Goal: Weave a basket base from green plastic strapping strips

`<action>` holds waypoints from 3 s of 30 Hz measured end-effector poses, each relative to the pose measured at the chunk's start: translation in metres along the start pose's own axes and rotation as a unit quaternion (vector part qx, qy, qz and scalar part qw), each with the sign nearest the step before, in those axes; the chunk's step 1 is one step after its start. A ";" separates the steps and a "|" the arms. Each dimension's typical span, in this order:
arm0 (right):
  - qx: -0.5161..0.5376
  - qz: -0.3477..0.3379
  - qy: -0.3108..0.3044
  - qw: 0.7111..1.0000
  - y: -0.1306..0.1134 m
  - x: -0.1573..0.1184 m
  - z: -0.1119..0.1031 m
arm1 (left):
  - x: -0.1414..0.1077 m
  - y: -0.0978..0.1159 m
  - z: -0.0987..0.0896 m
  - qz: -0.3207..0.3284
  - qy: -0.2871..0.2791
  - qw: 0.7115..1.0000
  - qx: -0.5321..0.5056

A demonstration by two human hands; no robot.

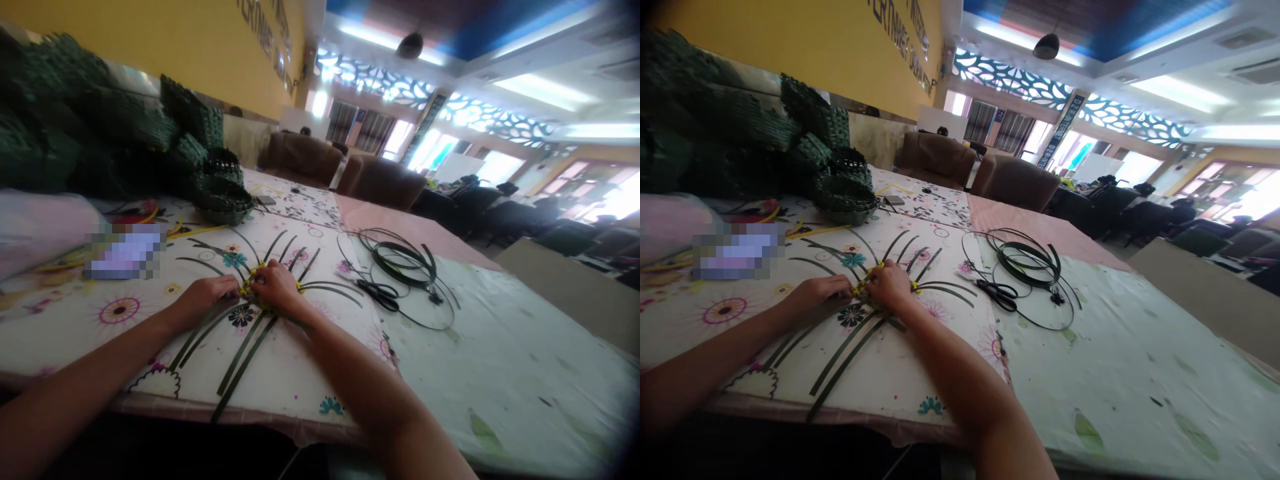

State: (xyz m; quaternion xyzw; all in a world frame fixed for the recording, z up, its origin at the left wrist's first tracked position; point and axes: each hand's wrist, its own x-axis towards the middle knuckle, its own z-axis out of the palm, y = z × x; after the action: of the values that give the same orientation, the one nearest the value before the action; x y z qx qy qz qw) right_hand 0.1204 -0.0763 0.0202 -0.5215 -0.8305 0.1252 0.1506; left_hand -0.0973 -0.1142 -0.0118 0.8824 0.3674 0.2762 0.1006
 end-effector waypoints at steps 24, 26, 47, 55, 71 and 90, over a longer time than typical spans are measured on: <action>0.068 -0.046 -0.012 0.997 0.013 0.002 -0.002 | -0.001 -0.010 0.003 0.006 -0.007 1.000 -0.006; 0.101 -0.075 -0.036 0.991 0.021 0.002 -0.014 | -0.001 -0.009 0.003 0.002 -0.002 1.000 0.003; 0.051 -0.152 -0.090 0.983 0.059 -0.027 -0.036 | -0.002 0.000 -0.004 -0.025 -0.006 1.000 0.003; 0.095 -0.145 -0.092 0.981 0.059 -0.029 -0.027 | -0.003 -0.008 -0.002 -0.012 -0.015 1.000 -0.008; 0.069 -0.185 -0.121 0.973 0.063 -0.035 -0.035 | -0.003 -0.012 -0.002 -0.017 -0.011 1.000 -0.022; -0.003 -0.202 -0.127 0.971 0.054 -0.052 -0.038 | -0.001 -0.006 -0.007 -0.028 -0.033 0.999 -0.025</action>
State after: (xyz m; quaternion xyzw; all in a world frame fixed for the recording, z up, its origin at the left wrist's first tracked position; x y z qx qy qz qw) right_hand 0.2015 -0.0985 0.0295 -0.3232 -0.9313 0.1553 0.0645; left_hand -0.1058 -0.1110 -0.0090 0.8778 0.3812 0.2531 0.1419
